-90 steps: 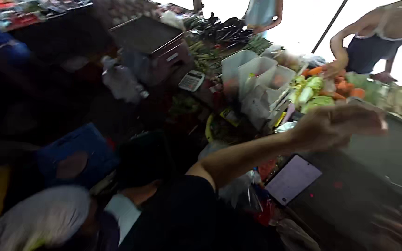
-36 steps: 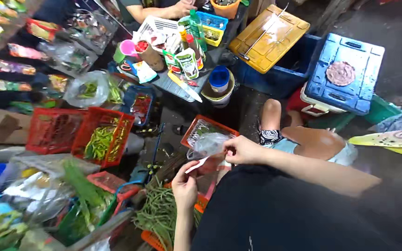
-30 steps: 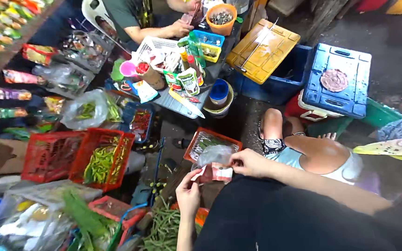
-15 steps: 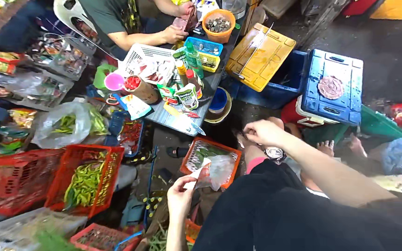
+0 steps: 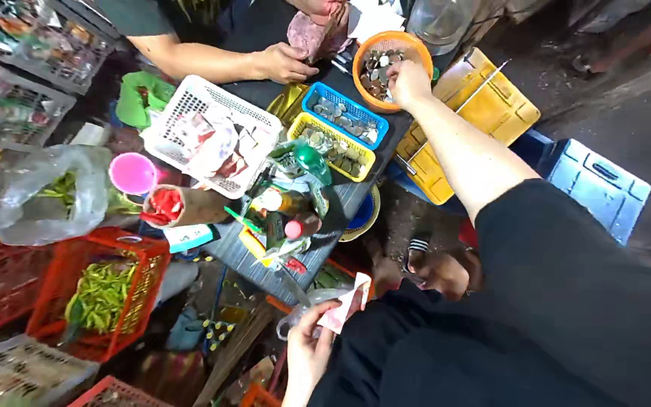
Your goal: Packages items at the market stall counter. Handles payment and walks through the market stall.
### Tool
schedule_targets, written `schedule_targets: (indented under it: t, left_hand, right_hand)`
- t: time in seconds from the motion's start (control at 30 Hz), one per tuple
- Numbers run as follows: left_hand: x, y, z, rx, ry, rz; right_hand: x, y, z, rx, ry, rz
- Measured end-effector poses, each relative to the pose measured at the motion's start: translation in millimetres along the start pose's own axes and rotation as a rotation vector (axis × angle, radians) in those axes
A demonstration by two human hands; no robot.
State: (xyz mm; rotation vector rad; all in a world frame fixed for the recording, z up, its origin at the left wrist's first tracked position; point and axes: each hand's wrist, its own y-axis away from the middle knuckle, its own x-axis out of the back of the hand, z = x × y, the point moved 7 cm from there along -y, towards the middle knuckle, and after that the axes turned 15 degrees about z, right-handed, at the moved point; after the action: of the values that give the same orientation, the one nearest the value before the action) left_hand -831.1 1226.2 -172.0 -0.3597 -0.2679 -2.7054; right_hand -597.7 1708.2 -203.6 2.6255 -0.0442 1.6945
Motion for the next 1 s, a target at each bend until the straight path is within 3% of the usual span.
schedule_targets:
  t: [0.13, 0.47, 0.53, 0.6, 0.67, 0.73, 0.9, 1.0]
  left_hand:
    - [-19, -32, 16, 0.01, -0.033, 0.034]
    - [-44, -57, 30, 0.053, -0.026, 0.034]
    - [-44, -60, 31, 0.05, -0.037, 0.047]
    - [-43, -59, 31, 0.068, -0.051, 0.07]
    - [-42, -56, 28, 0.092, -0.048, 0.088]
    - [-43, -55, 27, 0.105, -0.051, 0.093]
    - [-45, -55, 31, 0.098, -0.081, 0.089]
    - [-45, -52, 32, 0.106, -0.094, 0.097]
  right_hand:
    - [-25, -38, 1, -0.085, 0.11, -0.096]
    - [-33, -59, 9, -0.15, 0.089, -0.119]
    - [-22, -58, 4, -0.126, -0.041, -0.075]
    - [-10, -45, -5, -0.112, -0.356, -0.017]
    - [-9, -14, -19, -0.161, -0.735, -0.144]
    - [-16, 23, -34, -0.157, -0.852, -0.27]
    - [-41, 67, -41, 0.139, -0.142, -0.373]
    - [-59, 80, -44, 0.265, -0.095, -0.432]
